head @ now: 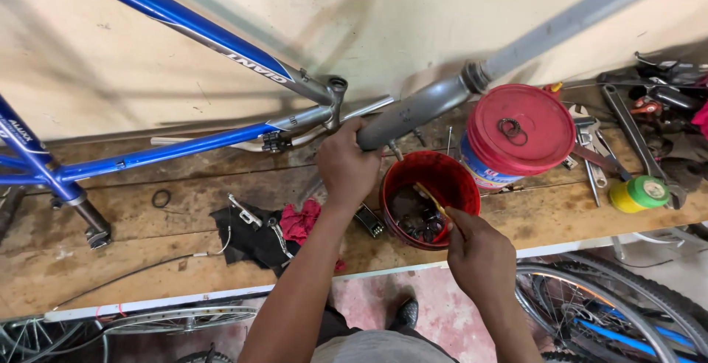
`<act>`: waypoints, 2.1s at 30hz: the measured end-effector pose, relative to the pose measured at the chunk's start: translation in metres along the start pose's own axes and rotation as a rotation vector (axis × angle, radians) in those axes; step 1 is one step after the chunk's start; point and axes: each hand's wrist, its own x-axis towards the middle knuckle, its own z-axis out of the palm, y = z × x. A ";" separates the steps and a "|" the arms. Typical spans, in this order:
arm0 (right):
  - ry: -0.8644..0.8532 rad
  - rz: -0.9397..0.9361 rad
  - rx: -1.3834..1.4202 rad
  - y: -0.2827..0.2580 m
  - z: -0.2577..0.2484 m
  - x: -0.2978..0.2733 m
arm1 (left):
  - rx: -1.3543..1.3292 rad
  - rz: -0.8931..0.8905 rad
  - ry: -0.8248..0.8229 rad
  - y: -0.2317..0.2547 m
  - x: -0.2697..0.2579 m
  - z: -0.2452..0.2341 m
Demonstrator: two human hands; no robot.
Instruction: Cleaning a bicycle fork and other small components in a bucket of solvent using a brush.
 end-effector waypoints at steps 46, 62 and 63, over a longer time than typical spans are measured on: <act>-0.537 -0.166 -0.415 0.003 0.026 0.069 | 0.591 -0.027 -0.697 0.049 0.006 0.025; -0.175 0.031 0.043 0.002 -0.061 0.029 | 0.606 0.013 -0.713 0.078 0.016 0.021; -0.138 0.047 0.127 0.001 -0.058 0.028 | 0.626 0.002 -0.721 0.078 0.016 0.018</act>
